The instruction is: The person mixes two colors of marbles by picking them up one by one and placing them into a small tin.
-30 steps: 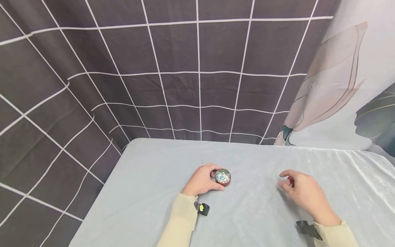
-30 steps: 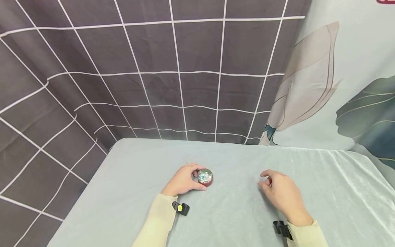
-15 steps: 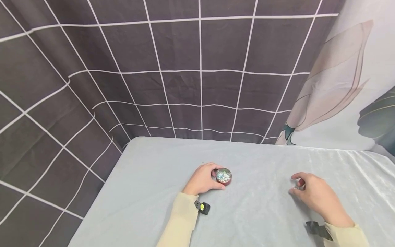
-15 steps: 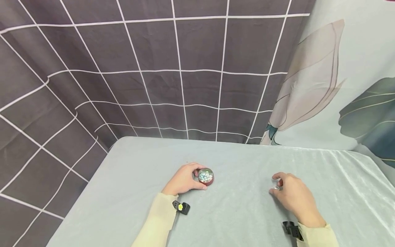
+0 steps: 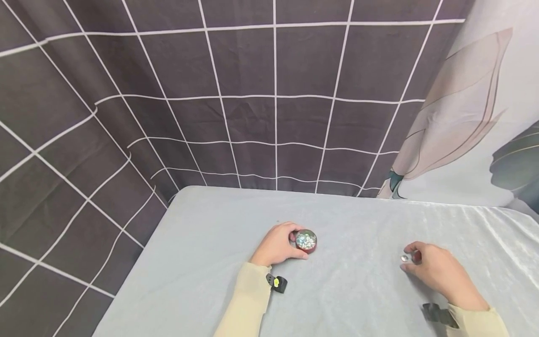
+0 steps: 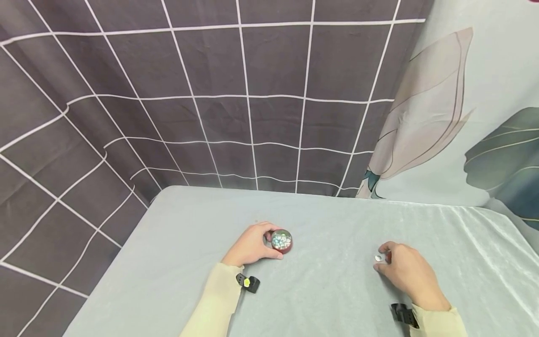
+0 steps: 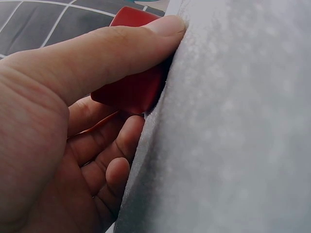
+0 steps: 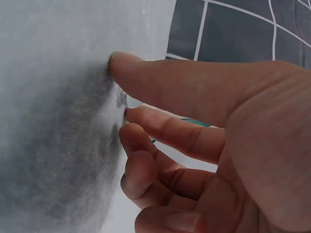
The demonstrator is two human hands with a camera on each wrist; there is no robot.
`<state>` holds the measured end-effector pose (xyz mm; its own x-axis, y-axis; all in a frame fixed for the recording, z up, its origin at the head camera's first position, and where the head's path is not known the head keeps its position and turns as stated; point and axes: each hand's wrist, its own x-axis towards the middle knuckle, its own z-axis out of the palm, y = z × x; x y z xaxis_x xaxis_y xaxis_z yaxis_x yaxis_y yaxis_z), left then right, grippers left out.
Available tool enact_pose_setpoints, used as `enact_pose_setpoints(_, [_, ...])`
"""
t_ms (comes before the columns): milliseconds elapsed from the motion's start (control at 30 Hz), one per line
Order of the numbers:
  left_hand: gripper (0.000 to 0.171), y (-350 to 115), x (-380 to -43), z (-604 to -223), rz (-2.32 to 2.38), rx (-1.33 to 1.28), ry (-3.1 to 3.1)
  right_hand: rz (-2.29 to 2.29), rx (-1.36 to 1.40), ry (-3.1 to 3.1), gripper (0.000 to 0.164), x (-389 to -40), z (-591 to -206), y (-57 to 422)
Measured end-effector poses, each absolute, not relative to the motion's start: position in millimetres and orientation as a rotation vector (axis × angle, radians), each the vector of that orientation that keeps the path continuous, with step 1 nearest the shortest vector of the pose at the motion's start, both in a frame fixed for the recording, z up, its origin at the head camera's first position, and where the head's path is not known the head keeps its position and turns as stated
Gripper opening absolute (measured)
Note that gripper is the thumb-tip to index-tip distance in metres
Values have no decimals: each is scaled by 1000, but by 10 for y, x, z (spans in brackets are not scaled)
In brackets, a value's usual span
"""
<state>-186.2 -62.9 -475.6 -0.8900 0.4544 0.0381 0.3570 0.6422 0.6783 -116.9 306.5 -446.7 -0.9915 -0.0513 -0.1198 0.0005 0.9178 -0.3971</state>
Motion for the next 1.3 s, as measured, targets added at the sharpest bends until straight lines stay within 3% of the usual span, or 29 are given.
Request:
enact_pose_setpoints(367, [60, -630, -1863, -4761, 1095, 689, 2721, -606, -32, 2933, 40, -1176, -4514, 3105])
enact_pose_setpoints(967, [60, -629, -1862, -4744, 1088, 695, 2720, -604, -100, 3024, 14, -1130, -4537, 3076])
enact_pose_setpoints(1300, [61, -625, -1855, -4737, 1094, 675, 2717, -605, -85, 3016, 13, -1126, -4530, 3078])
